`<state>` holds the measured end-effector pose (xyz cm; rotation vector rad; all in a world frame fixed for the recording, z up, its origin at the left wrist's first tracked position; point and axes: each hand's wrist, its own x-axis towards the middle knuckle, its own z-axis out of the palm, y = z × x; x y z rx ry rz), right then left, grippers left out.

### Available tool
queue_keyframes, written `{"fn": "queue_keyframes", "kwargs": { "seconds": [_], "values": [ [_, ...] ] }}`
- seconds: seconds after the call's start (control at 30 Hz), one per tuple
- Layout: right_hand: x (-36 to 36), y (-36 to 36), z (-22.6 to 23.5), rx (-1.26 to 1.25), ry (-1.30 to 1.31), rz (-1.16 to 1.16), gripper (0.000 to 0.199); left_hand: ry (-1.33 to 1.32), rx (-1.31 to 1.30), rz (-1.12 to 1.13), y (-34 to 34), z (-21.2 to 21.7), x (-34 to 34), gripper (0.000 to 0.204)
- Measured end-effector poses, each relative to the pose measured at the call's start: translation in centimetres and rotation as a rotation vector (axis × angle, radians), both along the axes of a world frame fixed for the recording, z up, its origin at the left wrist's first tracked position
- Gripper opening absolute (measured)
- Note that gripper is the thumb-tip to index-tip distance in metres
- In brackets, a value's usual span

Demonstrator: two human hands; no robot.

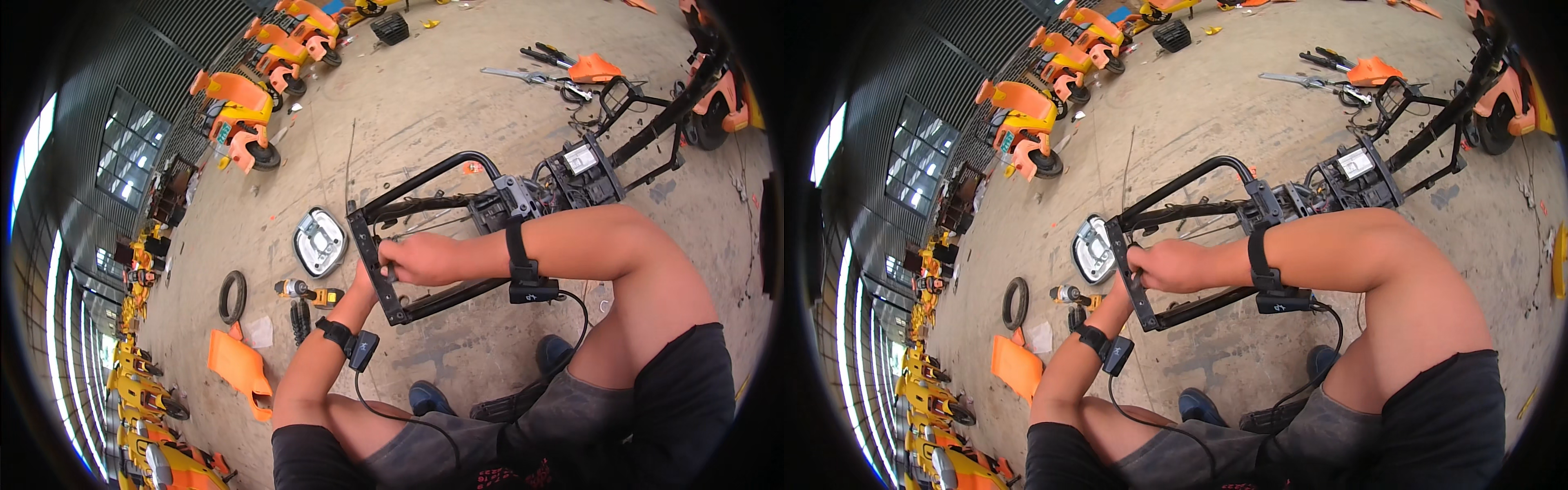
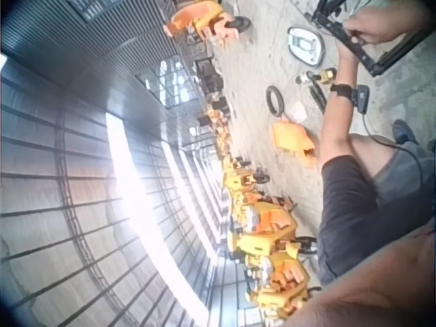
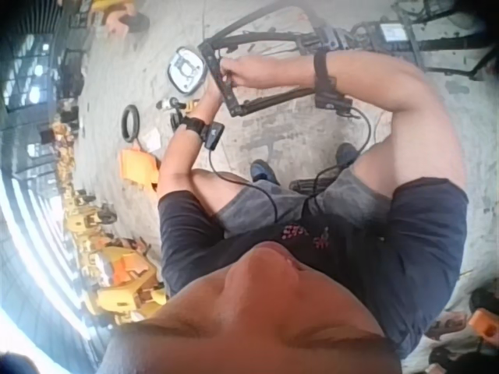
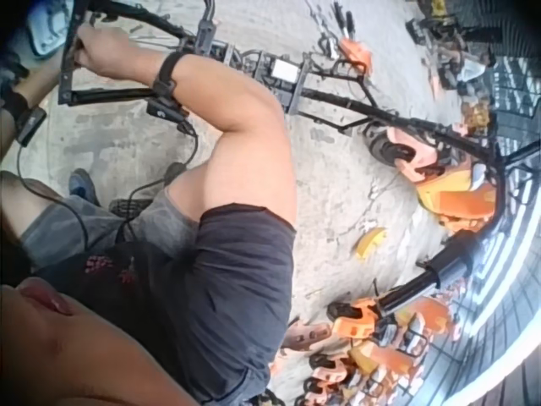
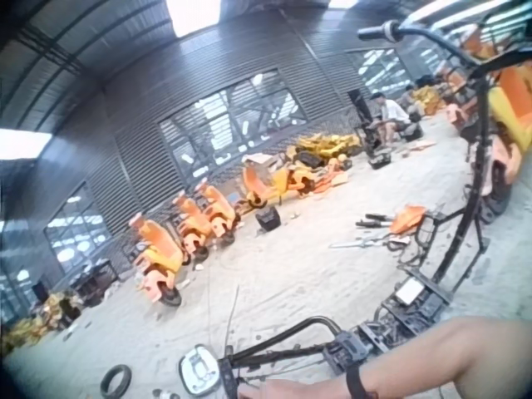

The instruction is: The person assembles a black metal frame for a scooter, attaching a cable and securing it with screws. The person uses a screwdriver to tighten the screws and checks the assembly.

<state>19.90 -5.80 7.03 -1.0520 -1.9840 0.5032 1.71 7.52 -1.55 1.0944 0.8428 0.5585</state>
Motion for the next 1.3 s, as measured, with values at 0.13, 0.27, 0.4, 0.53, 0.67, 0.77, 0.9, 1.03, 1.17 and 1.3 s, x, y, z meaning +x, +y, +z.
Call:
{"fn": "queue_keyframes", "kwargs": {
  "seconds": [0.13, 0.27, 0.4, 0.53, 0.67, 0.77, 0.9, 1.03, 1.17, 1.3],
  "values": [
    [2.0, 0.8, 0.4, -0.176, 0.185, -0.155, 0.029, 0.123, 0.023, 0.030, -2.6, 3.6, 2.0, 0.033],
    [2.8, 1.6, 1.2, -0.322, 0.408, -0.175, 0.034, 0.066, -0.027, -0.028, -2.2, 3.7, 1.1, 0.028],
    [2.8, 1.7, 1.6, -0.363, 0.386, -0.225, 0.036, 0.063, -0.056, -0.001, -2.9, 4.3, 1.6, 0.029],
    [2.0, 2.2, 1.5, -0.320, 0.318, -0.217, 0.034, 0.081, -0.044, 0.014, -2.9, 4.3, 2.1, 0.030],
    [1.1, 3.0, 2.6, -0.328, 0.359, -0.187, 0.034, 0.031, -0.073, 0.025, -1.6, 2.7, 0.6, 0.030],
    [1.2, 3.7, 2.6, -0.364, 0.401, -0.205, 0.035, 0.056, -0.110, 0.061, -1.6, 2.2, 0.9, 0.028],
    [0.4, 4.4, 2.8, -0.339, 0.442, -0.196, 0.036, 0.055, -0.041, 0.065, -1.2, 1.4, 0.3, 0.027],
    [0.0, 4.9, 2.5, -0.284, 0.390, -0.246, 0.036, 0.067, -0.030, 0.083, -1.5, 1.6, 0.7, 0.027],
    [-0.4, 4.2, 2.9, -0.252, 0.334, -0.285, 0.035, 0.081, -0.040, 0.099, -1.4, 1.4, 0.4, 0.027],
    [-0.7, 3.0, 2.3, -0.075, 0.246, -0.233, 0.031, 0.087, -0.039, 0.094, -1.6, 1.7, 1.0, 0.027]
  ]
}}
